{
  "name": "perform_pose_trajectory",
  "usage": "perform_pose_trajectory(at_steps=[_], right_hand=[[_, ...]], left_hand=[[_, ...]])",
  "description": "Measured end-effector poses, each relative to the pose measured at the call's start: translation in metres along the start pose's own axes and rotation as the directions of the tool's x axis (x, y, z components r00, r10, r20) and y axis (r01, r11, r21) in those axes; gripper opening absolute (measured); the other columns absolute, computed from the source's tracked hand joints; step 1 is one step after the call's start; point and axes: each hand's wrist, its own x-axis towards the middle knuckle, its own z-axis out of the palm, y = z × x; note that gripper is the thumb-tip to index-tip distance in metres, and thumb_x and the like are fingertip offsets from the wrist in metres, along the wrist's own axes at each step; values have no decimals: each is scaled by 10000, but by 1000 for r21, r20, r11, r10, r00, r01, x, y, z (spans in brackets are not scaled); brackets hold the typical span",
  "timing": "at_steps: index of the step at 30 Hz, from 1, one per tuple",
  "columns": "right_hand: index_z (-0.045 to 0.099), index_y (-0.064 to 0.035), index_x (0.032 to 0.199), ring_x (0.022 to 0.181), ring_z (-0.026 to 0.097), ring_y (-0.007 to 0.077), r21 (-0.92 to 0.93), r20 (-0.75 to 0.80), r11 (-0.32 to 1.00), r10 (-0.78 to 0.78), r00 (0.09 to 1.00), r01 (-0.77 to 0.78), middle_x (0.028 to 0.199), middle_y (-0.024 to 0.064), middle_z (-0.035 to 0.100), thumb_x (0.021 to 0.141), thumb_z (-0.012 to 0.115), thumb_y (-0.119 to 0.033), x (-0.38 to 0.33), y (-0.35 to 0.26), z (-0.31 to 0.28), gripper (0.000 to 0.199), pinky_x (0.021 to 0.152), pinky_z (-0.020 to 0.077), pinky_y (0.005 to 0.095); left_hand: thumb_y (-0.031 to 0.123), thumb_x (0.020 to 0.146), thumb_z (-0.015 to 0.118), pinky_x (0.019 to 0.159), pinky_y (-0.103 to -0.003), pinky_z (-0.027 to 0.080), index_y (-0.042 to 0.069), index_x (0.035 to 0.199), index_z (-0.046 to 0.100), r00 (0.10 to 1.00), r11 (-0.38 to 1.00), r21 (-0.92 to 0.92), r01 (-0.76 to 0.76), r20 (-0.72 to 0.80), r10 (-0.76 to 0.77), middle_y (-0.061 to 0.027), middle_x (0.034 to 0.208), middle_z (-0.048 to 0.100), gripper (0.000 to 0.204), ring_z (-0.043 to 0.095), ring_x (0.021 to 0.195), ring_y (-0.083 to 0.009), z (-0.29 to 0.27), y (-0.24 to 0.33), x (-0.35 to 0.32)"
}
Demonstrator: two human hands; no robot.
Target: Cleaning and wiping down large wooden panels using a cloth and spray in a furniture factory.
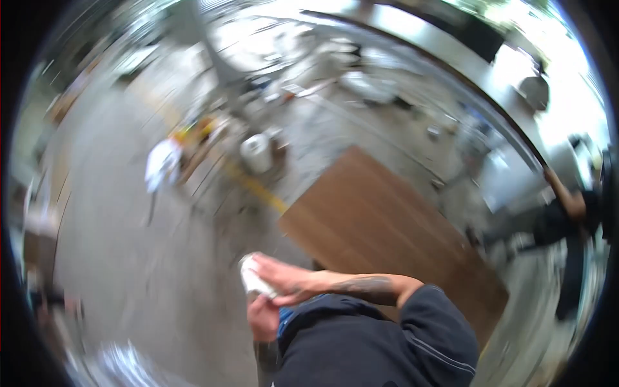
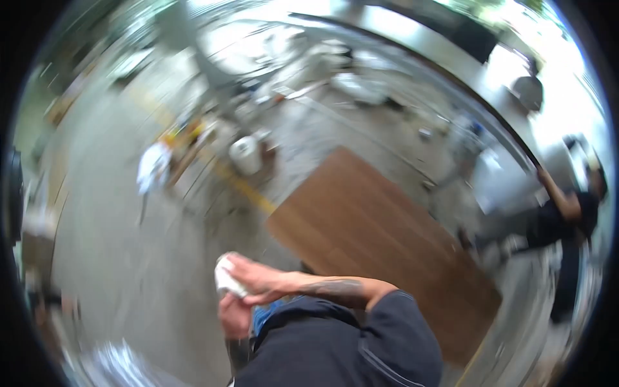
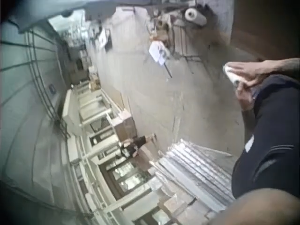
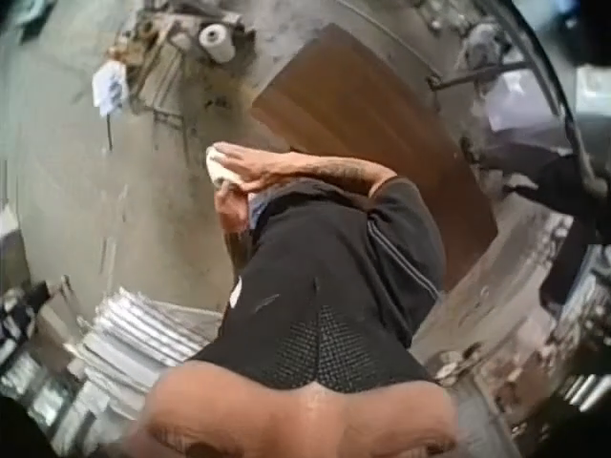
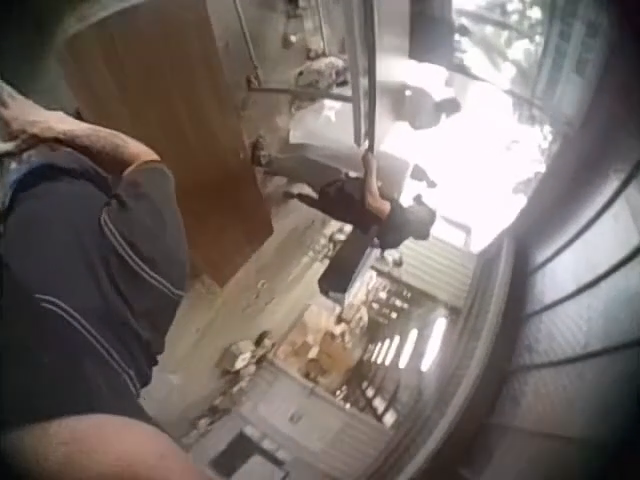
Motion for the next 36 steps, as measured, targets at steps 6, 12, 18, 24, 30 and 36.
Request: perform_pose_trajectory(at_steps=[6, 12, 18, 24, 30, 36], right_hand=[[97, -20, 1567, 1483, 164, 439, 95, -297, 954, 301, 906, -286, 1572, 316, 177, 867, 683, -472, 104, 38, -5, 1018, 1205, 208, 473], [256, -35, 1530, 1352, 404, 256, 478, -609, 838, 533, 587, -265, 1472, 172, 419, 968, 628, -255, 152, 74, -45, 709, 1126, 335, 368], [608, -39, 1244, 1042, 613, 168, 866, -488, 455, 859, 155, 208, 1164, 83, 648, 1014, 533, -192, 170, 159, -63, 287, 886, 511, 320], [545, 32, 1284, 1089, 630, 224, 925, -362, 341, 925, 115, 170, 1195, 121, 640, 1047, 407, -305, 224, 232, -125, 435, 967, 493, 361], [562, -9, 1274, 1009, 575, 118, 643, -724, 724, 681, 110, -250, 1138, 43, 620, 1022, 529, -157, 208, 264, -174, 294, 845, 485, 283], [636, 8, 1154, 934, 626, 143, 501, -786, 634, 618, -4, -589, 1003, 58, 684, 945, 630, -136, 227, 266, -168, 254, 800, 504, 303]], left_hand=[[459, 952, 512, 1150, -422, 303, 54, 1510, 325, 936, 966, 161, 200, 261, -237, -79, 1476, 461, 715, 434, 1353, -264, 9, 117, 132], [503, 927, 524, 1171, -403, 246, 30, 1536, 252, 736, 901, 252, 354, 520, -434, -109, 1501, 412, 817, 371, 1393, -248, 65, 163, 234], [410, 924, 592, 1225, -388, 128, 6, 1567, 169, 638, 842, 412, 349, 553, -535, -139, 1635, 198, 869, 184, 1512, -237, 92, 167, 313], [291, 1029, 531, 1137, -373, 359, -1, 1488, 378, 715, 731, 625, 275, 375, -590, -136, 1458, 504, 566, 488, 1337, -235, 53, 222, 401], [273, 1028, 534, 1026, -358, 452, 38, 1409, 486, 935, 697, 681, 225, 52, -352, -107, 1355, 596, 451, 578, 1226, -203, 17, 277, 507], [209, 941, 663, 908, -336, 507, 47, 1342, 510, 971, 455, 890, -31, -81, 224, -80, 1215, 594, 459, 618, 1051, -196, -78, 325, 646]])
